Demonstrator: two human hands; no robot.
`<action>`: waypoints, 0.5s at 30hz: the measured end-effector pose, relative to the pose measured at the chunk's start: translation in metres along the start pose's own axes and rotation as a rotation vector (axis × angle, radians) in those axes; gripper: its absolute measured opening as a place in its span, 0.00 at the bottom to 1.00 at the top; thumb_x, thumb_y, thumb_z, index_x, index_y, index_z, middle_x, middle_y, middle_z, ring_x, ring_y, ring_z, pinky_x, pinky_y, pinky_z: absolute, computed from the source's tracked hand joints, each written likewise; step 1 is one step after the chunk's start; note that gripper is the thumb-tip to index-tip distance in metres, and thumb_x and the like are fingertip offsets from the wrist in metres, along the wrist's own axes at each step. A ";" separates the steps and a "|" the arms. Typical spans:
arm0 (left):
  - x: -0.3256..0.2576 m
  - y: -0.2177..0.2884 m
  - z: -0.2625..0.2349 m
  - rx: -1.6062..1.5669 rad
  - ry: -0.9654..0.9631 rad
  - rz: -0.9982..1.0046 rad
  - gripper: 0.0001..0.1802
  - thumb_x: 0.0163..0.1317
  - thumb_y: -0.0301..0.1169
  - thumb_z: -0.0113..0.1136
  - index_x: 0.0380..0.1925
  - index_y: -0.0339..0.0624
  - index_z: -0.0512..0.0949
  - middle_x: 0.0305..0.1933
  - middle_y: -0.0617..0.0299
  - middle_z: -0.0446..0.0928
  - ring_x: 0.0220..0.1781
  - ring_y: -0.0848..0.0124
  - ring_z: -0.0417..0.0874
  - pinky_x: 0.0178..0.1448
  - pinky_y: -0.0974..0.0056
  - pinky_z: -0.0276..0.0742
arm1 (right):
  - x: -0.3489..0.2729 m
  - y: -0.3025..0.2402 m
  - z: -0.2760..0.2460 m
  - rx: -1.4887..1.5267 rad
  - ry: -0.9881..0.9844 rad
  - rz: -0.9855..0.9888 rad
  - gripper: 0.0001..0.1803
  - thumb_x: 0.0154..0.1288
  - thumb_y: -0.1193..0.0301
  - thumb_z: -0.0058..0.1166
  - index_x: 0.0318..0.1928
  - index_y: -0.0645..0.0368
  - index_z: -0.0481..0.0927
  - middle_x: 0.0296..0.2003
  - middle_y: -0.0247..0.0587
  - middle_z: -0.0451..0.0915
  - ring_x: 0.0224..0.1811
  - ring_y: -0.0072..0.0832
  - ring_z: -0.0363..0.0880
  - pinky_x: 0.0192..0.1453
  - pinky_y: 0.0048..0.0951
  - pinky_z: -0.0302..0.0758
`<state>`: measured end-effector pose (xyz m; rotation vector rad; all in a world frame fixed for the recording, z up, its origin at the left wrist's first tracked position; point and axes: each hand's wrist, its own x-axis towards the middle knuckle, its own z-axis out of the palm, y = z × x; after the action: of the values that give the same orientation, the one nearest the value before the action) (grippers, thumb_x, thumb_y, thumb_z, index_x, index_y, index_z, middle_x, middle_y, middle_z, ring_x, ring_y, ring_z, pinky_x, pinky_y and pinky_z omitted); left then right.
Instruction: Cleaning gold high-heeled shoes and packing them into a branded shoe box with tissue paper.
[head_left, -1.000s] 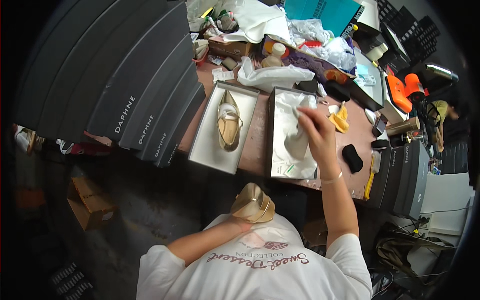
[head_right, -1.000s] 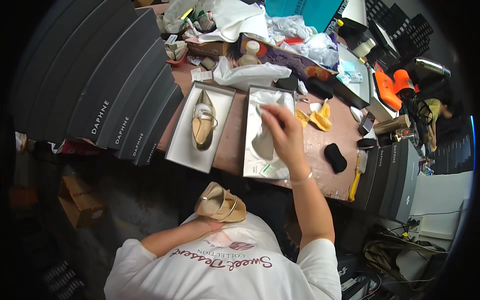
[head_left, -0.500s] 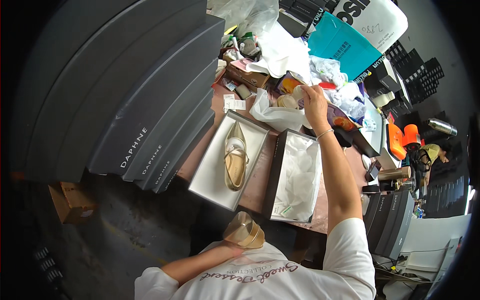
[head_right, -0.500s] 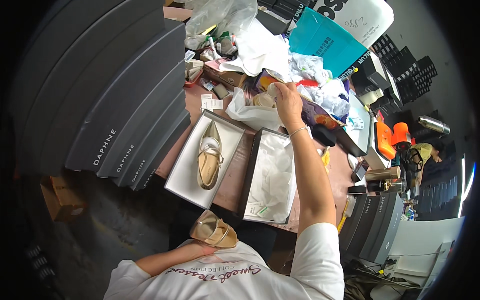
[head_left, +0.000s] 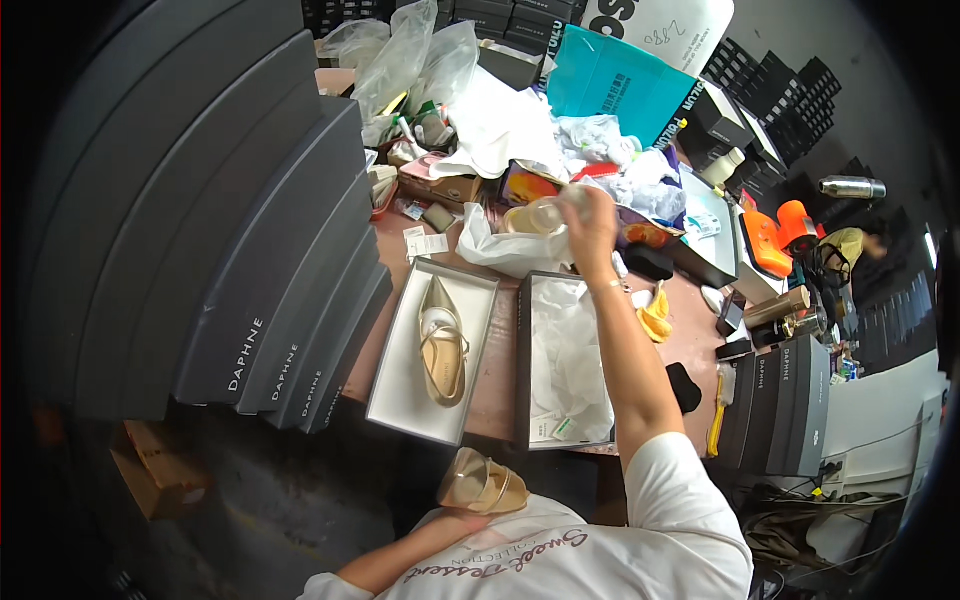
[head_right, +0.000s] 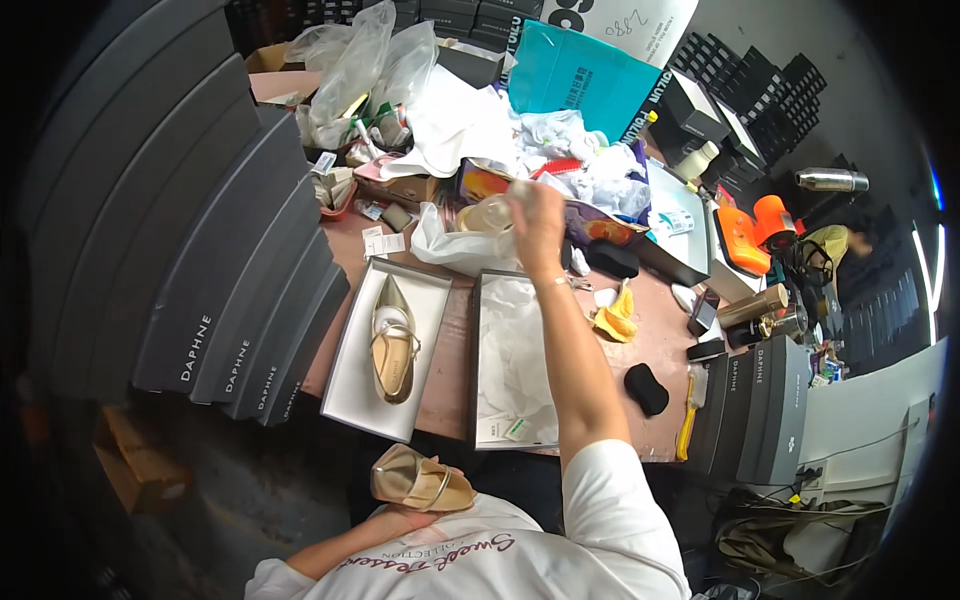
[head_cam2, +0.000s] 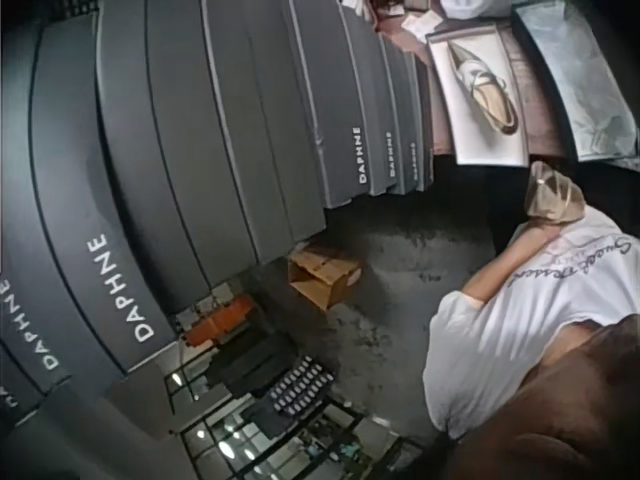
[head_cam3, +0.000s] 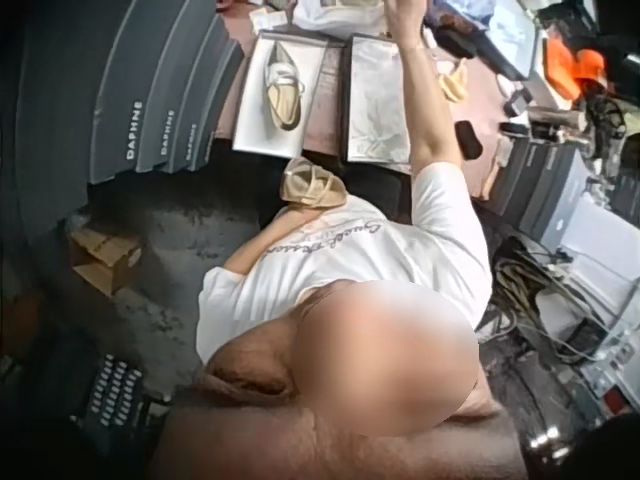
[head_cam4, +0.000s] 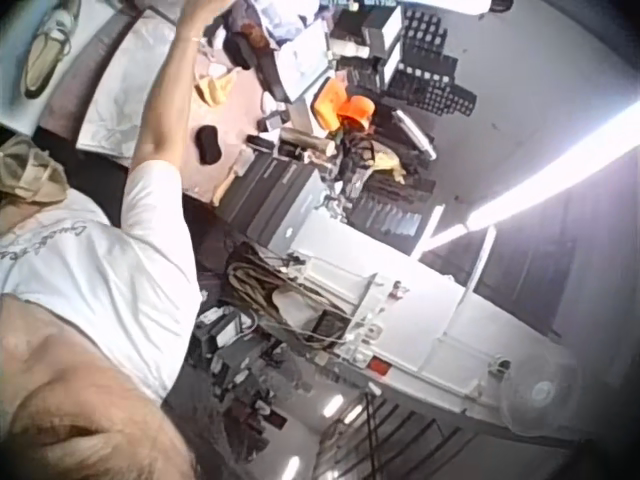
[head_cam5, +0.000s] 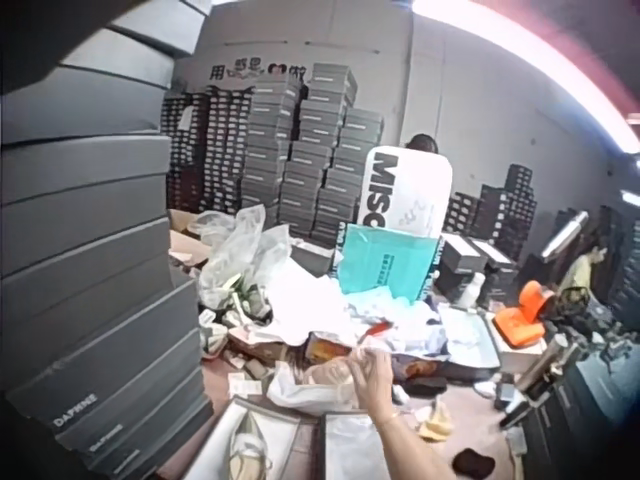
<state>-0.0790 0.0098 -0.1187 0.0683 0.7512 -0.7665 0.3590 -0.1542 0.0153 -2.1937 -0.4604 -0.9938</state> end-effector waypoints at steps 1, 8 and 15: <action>-0.002 0.002 -0.001 0.005 0.000 -0.010 0.25 0.66 0.52 0.42 0.53 0.48 0.70 0.59 0.51 0.70 0.60 0.43 0.68 0.65 0.28 0.56 | -0.003 0.009 -0.011 -0.043 0.109 0.053 0.17 0.59 0.74 0.59 0.46 0.62 0.68 0.43 0.49 0.74 0.39 0.42 0.78 0.42 0.39 0.78; -0.015 -0.005 -0.019 0.062 0.032 -0.079 0.26 0.66 0.53 0.42 0.54 0.48 0.70 0.60 0.51 0.69 0.61 0.42 0.67 0.66 0.28 0.55 | -0.028 0.037 -0.047 0.792 0.424 0.732 0.19 0.62 0.73 0.58 0.48 0.61 0.63 0.41 0.47 0.74 0.36 0.33 0.79 0.36 0.34 0.84; -0.021 -0.004 -0.019 0.150 0.050 -0.075 0.27 0.65 0.53 0.41 0.55 0.49 0.69 0.60 0.50 0.68 0.62 0.41 0.67 0.66 0.28 0.55 | -0.017 -0.012 0.013 0.053 -0.182 -0.022 0.17 0.54 0.71 0.60 0.45 0.57 0.73 0.42 0.50 0.73 0.42 0.48 0.74 0.44 0.42 0.74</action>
<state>-0.1027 0.0259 -0.1188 0.1958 0.7464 -0.8950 0.3478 -0.1370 0.0014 -2.2449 -0.5887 -0.7865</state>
